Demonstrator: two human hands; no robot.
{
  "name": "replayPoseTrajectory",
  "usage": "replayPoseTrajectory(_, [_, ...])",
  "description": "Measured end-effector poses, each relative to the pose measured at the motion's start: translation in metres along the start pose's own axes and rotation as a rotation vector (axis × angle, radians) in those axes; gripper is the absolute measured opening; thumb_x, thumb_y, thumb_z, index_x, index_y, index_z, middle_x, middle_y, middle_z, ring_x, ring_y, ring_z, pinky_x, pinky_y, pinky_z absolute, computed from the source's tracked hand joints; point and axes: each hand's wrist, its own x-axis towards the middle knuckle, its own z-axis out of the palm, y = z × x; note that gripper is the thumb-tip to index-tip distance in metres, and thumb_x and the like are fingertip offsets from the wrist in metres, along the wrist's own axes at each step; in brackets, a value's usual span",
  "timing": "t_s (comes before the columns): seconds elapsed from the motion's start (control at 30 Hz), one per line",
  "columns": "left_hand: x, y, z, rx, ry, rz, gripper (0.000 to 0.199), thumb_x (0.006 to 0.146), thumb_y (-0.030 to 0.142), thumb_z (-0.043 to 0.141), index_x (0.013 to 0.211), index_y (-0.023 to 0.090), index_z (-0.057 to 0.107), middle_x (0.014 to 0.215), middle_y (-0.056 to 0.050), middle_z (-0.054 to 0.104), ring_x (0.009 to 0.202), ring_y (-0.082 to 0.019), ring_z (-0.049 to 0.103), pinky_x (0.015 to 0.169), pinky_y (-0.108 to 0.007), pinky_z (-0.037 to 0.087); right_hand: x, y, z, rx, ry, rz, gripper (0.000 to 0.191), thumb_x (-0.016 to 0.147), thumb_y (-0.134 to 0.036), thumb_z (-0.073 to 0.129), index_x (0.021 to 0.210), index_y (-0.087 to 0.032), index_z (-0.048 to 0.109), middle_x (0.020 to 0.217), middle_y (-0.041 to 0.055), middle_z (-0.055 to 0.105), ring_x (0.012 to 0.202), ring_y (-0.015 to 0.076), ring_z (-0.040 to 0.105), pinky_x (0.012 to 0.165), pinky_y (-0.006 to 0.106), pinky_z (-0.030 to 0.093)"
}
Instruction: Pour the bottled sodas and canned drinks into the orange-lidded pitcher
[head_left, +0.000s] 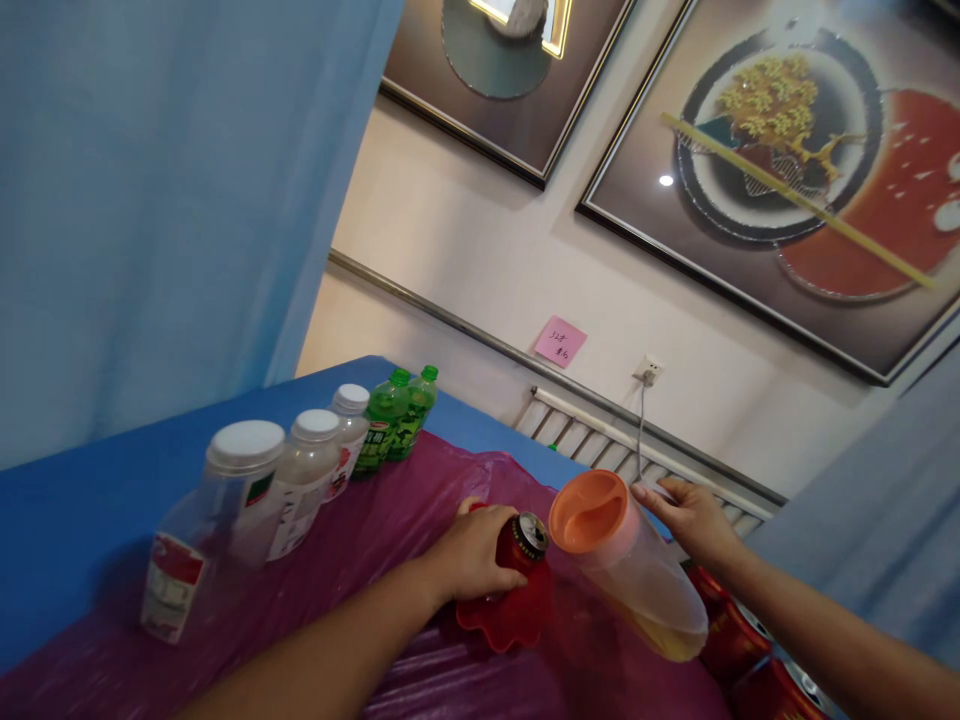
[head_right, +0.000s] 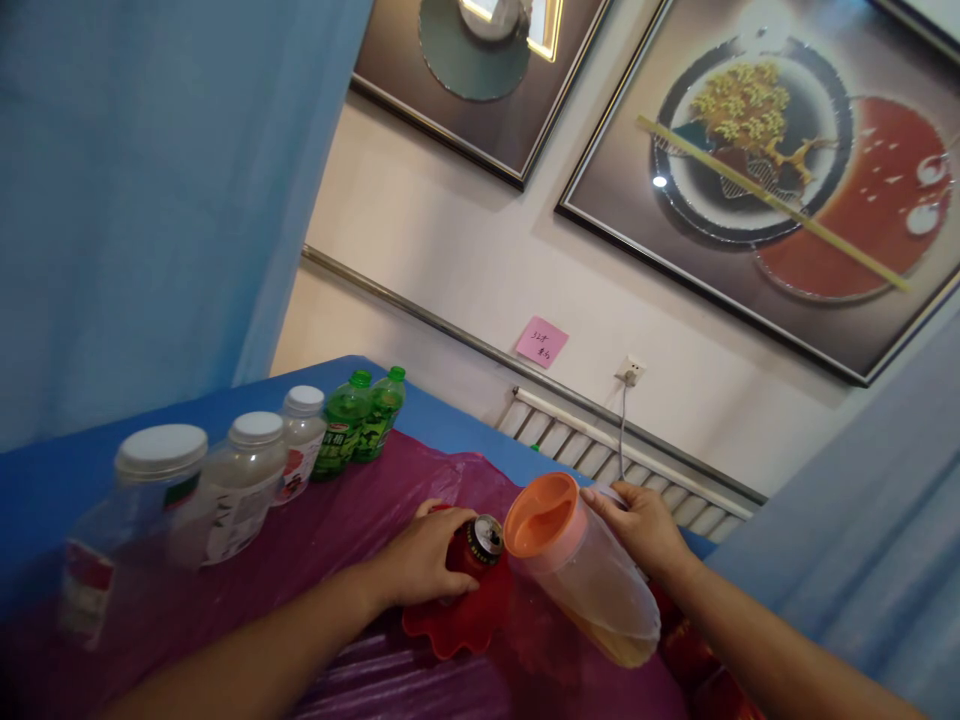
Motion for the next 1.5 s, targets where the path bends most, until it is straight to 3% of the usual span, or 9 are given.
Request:
replayPoseTrajectory(0.7, [-0.0004,-0.0001,-0.0001,0.016,0.003,0.009,0.060,0.064,0.042,0.083,0.119,0.026,0.066,0.119,-0.005,0.073,0.114,-0.034,0.065,0.114,-0.050,0.030,-0.0007,0.0054,0.0001,0.067,-0.049,0.052,0.056,0.075,-0.070,0.067,0.057,-0.023,0.043,0.053,-0.0054,0.035,0.050,0.0105,0.035,0.042,0.023,0.031])
replayPoseTrajectory(1.5, [-0.0005,0.0010,-0.0008,0.016,-0.005,0.008,0.058,0.064,0.043,0.083,0.117,0.027,0.067,0.119,-0.005,0.074,0.114,-0.034,0.065,0.113,-0.050,0.032,-0.0026,-0.0008,-0.0002,-0.001,-0.015,0.022,0.061,0.073,-0.078,0.063,0.055,-0.024,0.039,0.052,-0.0052,0.035,0.050,0.0110,0.035,0.041,0.023,0.031])
